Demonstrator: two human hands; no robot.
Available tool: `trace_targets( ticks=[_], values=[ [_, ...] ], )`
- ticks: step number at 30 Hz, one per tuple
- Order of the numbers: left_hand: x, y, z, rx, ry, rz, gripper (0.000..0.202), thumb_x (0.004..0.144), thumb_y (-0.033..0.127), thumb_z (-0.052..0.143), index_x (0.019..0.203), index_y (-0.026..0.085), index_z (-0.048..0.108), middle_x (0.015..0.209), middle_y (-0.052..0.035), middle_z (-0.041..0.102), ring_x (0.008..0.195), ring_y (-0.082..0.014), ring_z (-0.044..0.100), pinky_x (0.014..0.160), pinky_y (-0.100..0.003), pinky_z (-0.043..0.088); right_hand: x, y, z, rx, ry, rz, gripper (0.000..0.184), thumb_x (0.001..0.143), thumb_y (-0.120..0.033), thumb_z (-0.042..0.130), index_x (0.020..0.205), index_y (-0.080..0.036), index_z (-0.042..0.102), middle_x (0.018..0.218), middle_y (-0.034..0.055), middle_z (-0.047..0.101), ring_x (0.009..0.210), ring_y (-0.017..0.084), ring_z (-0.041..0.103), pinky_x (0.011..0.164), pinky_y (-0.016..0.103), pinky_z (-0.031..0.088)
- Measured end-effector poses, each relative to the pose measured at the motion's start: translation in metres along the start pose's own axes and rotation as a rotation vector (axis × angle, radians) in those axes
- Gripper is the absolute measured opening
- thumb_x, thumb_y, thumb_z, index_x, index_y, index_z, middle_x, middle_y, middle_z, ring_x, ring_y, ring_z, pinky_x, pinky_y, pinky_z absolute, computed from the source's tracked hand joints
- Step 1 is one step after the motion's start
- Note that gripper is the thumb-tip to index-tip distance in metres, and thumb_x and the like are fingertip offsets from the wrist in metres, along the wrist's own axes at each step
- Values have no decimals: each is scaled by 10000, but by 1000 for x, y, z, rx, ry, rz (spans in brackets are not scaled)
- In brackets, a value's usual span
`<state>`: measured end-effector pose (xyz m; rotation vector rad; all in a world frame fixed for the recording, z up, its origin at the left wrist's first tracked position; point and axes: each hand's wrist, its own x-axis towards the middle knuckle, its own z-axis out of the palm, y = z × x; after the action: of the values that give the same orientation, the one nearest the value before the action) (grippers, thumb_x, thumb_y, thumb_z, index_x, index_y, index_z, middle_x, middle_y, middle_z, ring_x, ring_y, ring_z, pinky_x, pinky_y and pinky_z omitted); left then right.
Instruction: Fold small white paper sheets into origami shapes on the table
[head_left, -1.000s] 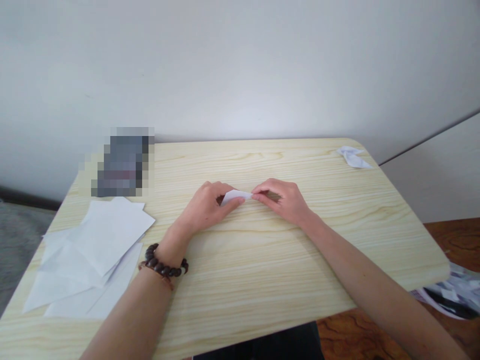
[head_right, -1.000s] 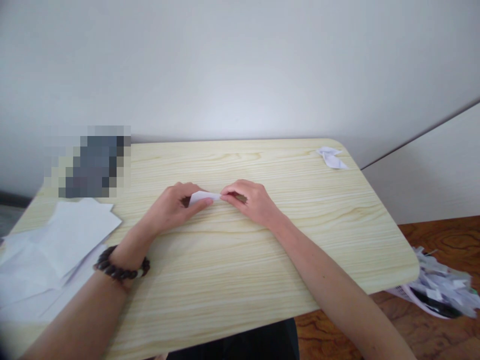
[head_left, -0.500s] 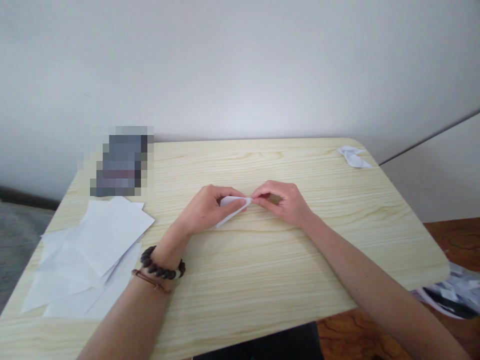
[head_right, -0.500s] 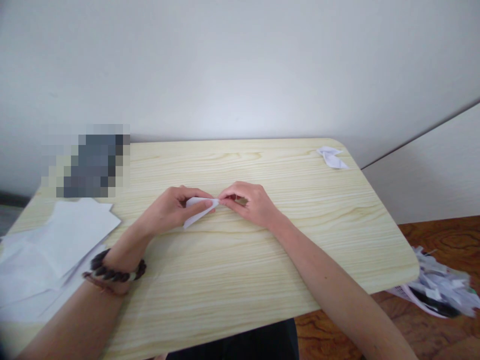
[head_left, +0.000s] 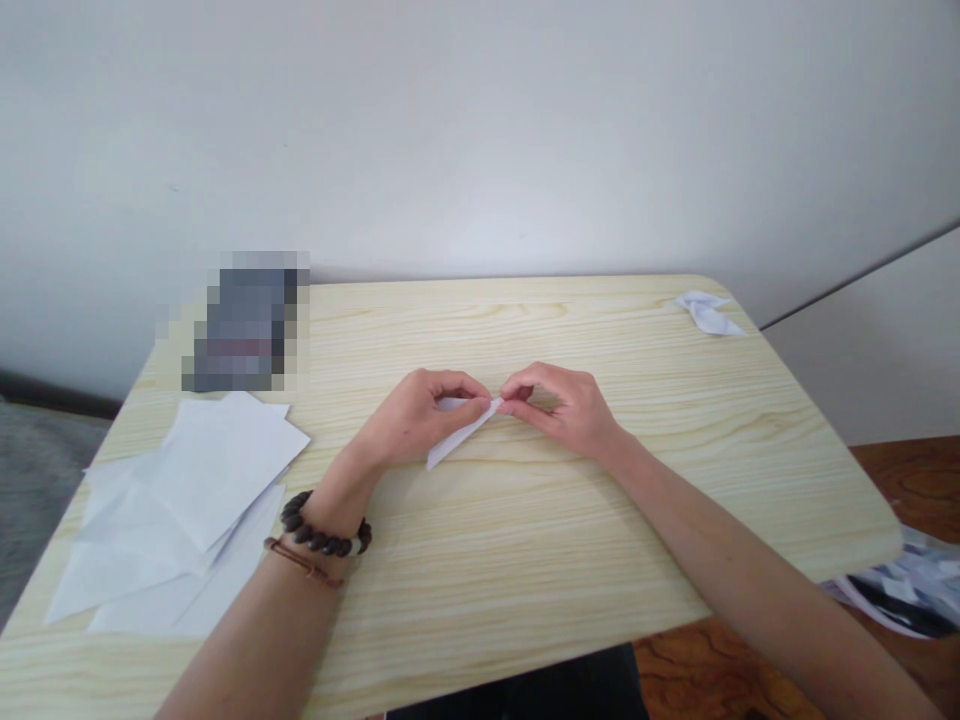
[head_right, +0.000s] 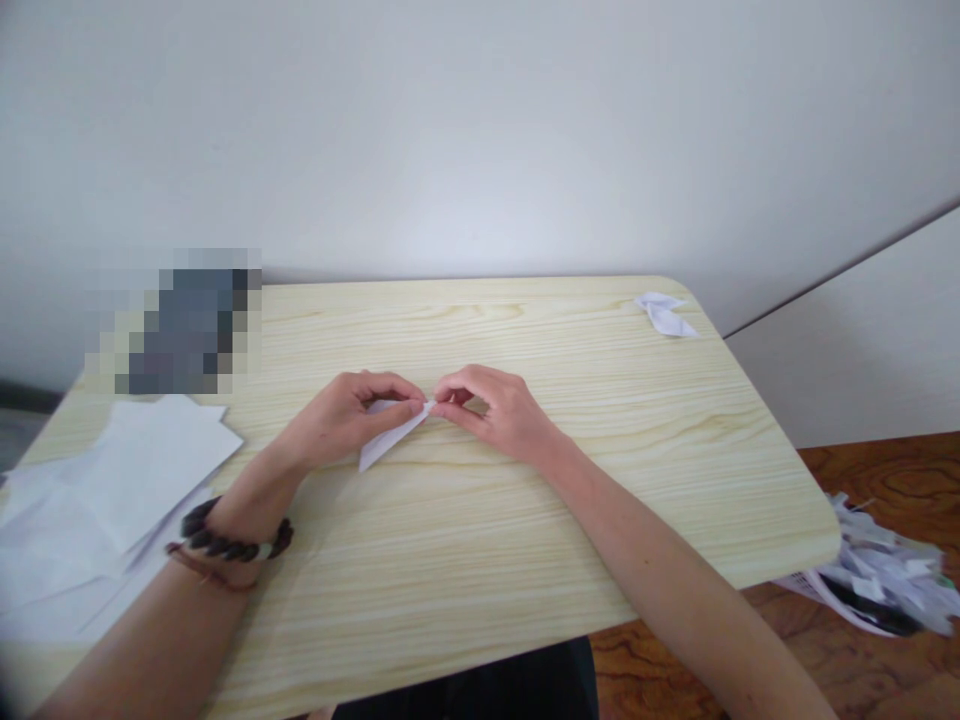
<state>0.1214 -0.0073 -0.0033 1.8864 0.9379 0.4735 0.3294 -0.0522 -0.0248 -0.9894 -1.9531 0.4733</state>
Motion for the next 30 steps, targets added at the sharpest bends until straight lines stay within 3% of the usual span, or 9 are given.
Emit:
trace_targets(
  ticks=[4, 13, 21, 24, 30],
  values=[
    [0, -1, -1, 12, 3, -7, 256, 815, 412, 599, 843, 185, 715, 788, 13, 704, 695, -130, 582, 599, -210, 398, 0, -1, -1, -11, -26, 30, 87, 849, -275, 637, 870, -191, 639, 788, 9, 686, 688, 109, 628, 670, 231, 508],
    [1, 0, 0, -48, -37, 21, 232, 824, 365, 596, 881, 182, 726, 826, 6, 722, 747, -137, 620, 674, -213, 450, 1, 3, -3, -48, -113, -150, 105, 918, -179, 518, 938, -174, 621, 866, 51, 672, 802, 127, 625, 727, 251, 509],
    [1, 2, -2, -11, -68, 14, 288, 847, 410, 544, 852, 180, 717, 778, 10, 704, 710, -130, 608, 675, -216, 465, 3, 0, -4, -152, -128, -255, 120, 919, -154, 512, 966, -177, 620, 915, 59, 677, 845, 135, 623, 736, 248, 501],
    [1, 2, -1, 2, -47, -1, 291, 829, 417, 555, 813, 175, 715, 756, 4, 700, 707, -138, 611, 674, -224, 470, 3, -2, -2, -92, -116, -221, 96, 916, -167, 519, 934, -178, 613, 884, 48, 677, 824, 131, 618, 739, 255, 488],
    [1, 3, 2, 39, 53, 30, 245, 800, 387, 585, 758, 177, 703, 735, -1, 698, 714, -149, 613, 683, -239, 460, 2, -2, -2, -157, -133, 35, 44, 855, -222, 577, 834, -189, 598, 745, 4, 642, 687, 134, 552, 750, 320, 402]
  ],
)
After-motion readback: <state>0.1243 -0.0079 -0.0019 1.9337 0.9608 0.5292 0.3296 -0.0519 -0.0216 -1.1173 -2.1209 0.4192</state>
